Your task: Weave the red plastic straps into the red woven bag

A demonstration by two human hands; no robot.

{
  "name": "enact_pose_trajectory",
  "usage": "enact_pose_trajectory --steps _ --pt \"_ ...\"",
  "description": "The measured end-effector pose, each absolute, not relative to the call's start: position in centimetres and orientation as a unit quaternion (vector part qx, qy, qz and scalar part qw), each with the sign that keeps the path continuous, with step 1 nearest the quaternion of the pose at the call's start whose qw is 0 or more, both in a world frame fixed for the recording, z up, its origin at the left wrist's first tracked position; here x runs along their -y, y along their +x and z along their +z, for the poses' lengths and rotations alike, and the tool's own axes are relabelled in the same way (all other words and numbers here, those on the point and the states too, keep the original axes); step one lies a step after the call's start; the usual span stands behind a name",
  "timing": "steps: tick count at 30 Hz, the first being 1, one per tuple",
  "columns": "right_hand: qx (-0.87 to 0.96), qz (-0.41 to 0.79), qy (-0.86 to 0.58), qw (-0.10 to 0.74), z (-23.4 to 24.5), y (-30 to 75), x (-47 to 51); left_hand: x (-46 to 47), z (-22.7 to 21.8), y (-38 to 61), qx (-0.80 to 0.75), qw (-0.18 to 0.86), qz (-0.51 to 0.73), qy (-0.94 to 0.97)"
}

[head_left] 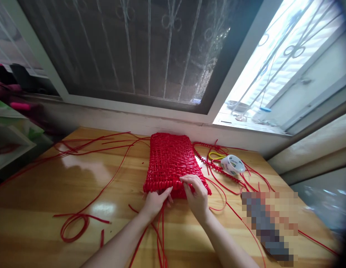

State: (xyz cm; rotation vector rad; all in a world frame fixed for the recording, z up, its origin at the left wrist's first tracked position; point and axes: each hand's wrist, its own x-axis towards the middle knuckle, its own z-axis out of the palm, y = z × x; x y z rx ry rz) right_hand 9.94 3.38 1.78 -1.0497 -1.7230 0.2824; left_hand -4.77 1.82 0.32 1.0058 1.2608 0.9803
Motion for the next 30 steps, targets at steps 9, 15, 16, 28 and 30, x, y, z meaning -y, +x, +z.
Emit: enact_pose_trajectory --steps 9,15,16,28,30 --pt "0.689 0.110 -0.479 0.533 0.8 9.8 -3.8 -1.9 0.2 -4.9 -0.531 0.581 0.420 0.452" --pt "0.704 0.148 -0.487 0.495 0.9 9.8 -3.7 -1.9 0.2 -4.9 -0.532 0.585 0.411 0.454" --pt "0.706 0.157 -0.492 0.485 0.9 9.7 -3.7 -1.9 0.1 -4.9 -0.534 0.586 0.409 0.453" --pt "0.669 0.178 -0.520 0.500 0.2 9.2 -3.7 -2.0 -0.2 -4.9 -0.519 0.592 0.428 0.444" --pt "0.677 0.164 -0.525 0.490 0.2 9.1 -3.8 -1.9 -0.2 -4.9 -0.520 0.593 0.428 0.442"
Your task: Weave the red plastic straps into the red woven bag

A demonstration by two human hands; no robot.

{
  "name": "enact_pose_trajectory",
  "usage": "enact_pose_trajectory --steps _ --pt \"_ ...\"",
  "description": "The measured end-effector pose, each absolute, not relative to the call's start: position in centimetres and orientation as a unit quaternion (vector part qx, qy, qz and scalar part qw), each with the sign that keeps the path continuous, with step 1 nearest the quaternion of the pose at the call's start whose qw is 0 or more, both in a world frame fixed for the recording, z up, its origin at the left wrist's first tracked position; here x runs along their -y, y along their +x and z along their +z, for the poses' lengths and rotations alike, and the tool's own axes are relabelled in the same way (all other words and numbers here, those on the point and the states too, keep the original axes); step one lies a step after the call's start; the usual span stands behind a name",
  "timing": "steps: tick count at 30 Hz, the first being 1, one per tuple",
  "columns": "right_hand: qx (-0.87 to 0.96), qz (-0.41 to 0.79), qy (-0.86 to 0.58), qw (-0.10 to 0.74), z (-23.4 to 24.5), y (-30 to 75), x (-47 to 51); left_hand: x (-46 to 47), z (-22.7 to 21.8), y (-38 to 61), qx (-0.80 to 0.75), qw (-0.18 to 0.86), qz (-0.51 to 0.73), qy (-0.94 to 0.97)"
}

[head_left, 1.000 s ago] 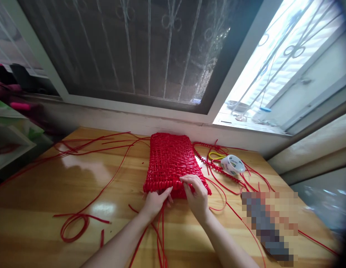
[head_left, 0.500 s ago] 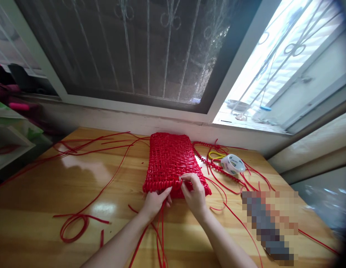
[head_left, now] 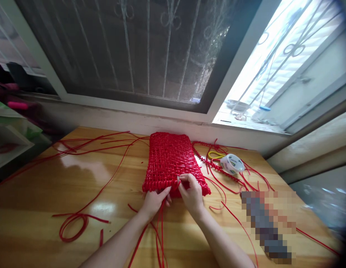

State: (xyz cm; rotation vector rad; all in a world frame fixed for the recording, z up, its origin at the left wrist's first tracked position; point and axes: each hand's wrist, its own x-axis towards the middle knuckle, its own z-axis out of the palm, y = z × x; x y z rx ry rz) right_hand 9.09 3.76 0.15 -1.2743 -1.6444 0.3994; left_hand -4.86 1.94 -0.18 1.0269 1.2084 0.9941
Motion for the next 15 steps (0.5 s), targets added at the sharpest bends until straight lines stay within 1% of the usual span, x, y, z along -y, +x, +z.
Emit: enact_pose_trajectory --steps 5,12,15 --pt "0.706 0.106 -0.531 0.457 0.2 8.6 -3.9 -1.9 -0.4 -5.0 -0.519 0.592 0.430 0.442" --pt "0.750 0.110 -0.489 0.430 0.9 8.9 -4.0 -1.9 -0.9 -5.0 -0.526 0.582 0.430 0.447" --pt "0.777 0.091 -0.469 0.410 1.4 9.4 -3.9 -1.9 -0.7 -4.9 -0.522 0.592 0.435 0.433"
